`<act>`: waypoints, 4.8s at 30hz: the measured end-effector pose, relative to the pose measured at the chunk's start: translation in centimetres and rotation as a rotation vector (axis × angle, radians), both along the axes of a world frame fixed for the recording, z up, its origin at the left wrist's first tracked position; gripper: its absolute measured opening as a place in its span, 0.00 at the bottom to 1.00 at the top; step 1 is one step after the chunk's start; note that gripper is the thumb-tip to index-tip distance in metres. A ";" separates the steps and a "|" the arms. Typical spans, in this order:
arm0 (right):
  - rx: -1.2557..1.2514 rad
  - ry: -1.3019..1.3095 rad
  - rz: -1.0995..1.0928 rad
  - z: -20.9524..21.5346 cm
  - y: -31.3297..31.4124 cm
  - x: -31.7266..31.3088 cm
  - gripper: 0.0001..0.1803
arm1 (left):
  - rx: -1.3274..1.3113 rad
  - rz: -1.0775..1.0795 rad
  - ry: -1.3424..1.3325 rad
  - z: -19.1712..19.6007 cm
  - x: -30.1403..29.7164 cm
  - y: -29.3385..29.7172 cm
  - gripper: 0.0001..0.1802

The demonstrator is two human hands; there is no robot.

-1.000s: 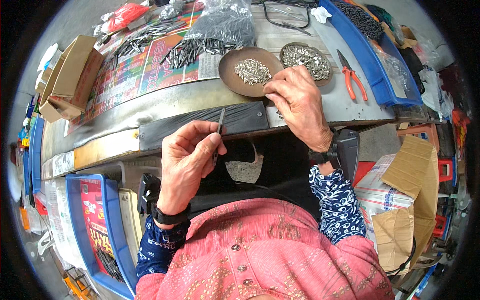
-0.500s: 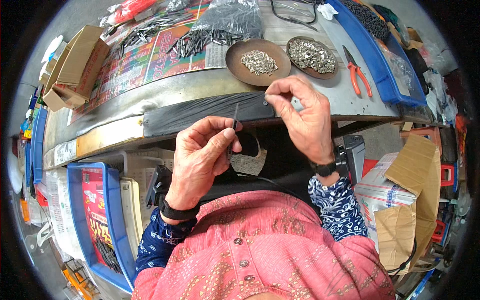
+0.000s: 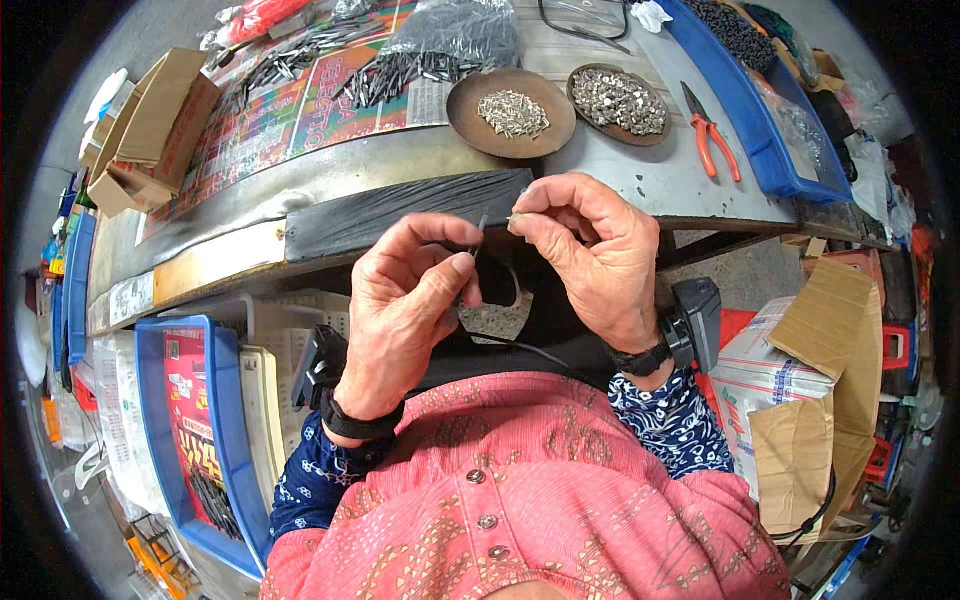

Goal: The person repeatedly picks up small metal rods and inserts small metal pieces onto them, then uses pliers to crimp or secure the pieces. The person places finished units on the table and continues the cycle with new rods and pieces.

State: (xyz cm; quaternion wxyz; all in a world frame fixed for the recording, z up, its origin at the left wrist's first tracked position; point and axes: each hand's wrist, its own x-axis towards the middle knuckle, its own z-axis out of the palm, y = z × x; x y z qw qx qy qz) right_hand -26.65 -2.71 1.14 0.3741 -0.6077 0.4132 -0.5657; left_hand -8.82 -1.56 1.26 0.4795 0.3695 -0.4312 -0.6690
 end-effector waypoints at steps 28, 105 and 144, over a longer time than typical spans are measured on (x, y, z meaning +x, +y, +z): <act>-0.095 -0.109 0.019 -0.1 1.6 0.8 0.03 | -0.014 -0.084 -0.011 0.5 -1.3 2.0 0.08; 0.019 0.015 -0.081 -1.0 1.9 0.6 0.03 | -0.369 0.113 -0.458 -1.8 -1.8 2.0 0.10; -0.353 0.991 -0.608 -1.2 -5.3 -9.8 0.16 | -0.333 0.107 -0.362 -1.4 -2.3 -0.4 0.09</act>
